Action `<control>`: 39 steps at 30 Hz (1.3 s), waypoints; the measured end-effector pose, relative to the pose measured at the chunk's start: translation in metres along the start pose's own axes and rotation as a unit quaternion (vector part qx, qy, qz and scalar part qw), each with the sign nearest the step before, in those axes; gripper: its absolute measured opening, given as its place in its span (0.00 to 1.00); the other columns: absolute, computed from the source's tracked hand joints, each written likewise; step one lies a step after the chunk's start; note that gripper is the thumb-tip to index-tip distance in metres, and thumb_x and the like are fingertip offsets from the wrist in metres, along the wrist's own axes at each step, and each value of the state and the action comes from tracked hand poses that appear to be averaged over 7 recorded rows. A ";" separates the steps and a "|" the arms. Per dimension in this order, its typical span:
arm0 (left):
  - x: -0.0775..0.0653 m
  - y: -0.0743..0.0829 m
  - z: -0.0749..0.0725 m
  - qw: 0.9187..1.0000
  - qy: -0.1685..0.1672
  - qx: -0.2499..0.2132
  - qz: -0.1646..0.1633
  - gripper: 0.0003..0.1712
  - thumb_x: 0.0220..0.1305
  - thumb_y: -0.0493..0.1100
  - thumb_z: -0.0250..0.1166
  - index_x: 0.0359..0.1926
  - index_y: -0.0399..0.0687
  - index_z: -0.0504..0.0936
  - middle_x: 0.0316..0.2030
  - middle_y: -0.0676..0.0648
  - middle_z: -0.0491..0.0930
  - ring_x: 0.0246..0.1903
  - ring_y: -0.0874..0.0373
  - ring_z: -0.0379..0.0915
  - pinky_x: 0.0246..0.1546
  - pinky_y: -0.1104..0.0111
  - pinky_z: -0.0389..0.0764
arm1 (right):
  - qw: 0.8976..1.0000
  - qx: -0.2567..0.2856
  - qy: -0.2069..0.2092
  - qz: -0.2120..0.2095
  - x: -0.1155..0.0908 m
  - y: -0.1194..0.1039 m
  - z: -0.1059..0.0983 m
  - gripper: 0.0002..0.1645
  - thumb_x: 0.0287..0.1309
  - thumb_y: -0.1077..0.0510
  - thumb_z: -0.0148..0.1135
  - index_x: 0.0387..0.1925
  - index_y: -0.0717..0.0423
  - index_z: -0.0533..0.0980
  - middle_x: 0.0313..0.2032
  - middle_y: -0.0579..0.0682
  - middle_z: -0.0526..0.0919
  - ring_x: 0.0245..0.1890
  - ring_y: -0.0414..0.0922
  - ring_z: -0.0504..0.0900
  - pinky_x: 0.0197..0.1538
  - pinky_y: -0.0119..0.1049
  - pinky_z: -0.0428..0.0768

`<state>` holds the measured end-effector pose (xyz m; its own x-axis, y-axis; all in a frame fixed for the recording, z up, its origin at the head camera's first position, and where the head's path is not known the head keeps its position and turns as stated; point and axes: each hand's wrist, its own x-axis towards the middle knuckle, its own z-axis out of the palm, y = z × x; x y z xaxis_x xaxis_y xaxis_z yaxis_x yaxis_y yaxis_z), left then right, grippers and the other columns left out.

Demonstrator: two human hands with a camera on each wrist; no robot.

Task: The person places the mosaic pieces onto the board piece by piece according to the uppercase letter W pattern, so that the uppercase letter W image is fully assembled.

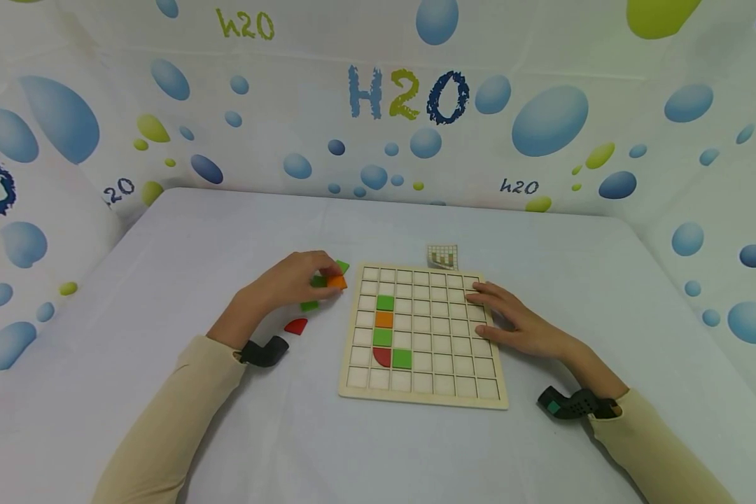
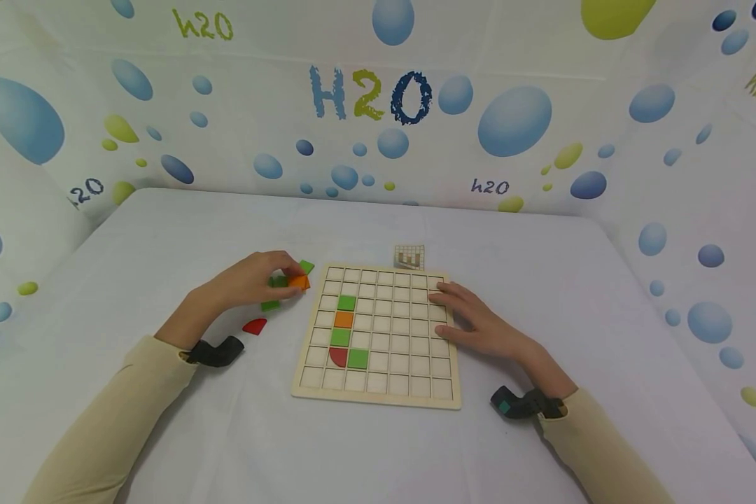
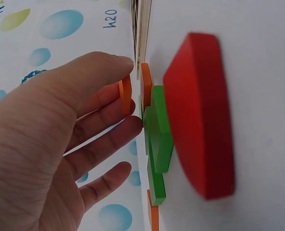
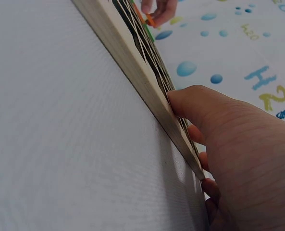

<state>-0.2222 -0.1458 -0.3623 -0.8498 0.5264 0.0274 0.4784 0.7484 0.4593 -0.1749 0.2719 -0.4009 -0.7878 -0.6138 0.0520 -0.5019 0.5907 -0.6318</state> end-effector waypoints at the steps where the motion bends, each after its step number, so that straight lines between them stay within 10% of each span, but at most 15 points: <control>1: 0.000 0.001 0.000 1.000 0.001 0.001 0.003 0.19 0.60 0.46 0.70 0.50 0.41 0.83 0.45 0.47 0.81 0.43 0.54 0.74 0.51 0.60 0.78 | 1.000 0.000 0.000 0.000 0.000 0.000 0.000 0.36 0.65 0.55 0.61 0.71 0.55 0.61 0.74 0.58 0.50 0.74 0.61 0.42 0.68 0.67 0.47; 39: 0.004 0.038 0.008 0.987 -0.007 0.056 0.149 0.17 0.62 0.49 0.69 0.48 0.46 0.84 0.42 0.52 0.80 0.39 0.57 0.76 0.44 0.65 0.76 | 1.000 0.007 0.000 0.005 0.000 -0.001 -0.002 0.35 0.64 0.55 0.62 0.70 0.54 0.62 0.74 0.58 0.50 0.75 0.61 0.42 0.68 0.67 0.47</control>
<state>-0.2057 -0.1117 -0.3515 -0.6649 0.7348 0.1339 0.7290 0.5994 0.3307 -0.1755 0.2727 -0.3986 -0.7932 -0.6072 0.0455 -0.4886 0.5901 -0.6428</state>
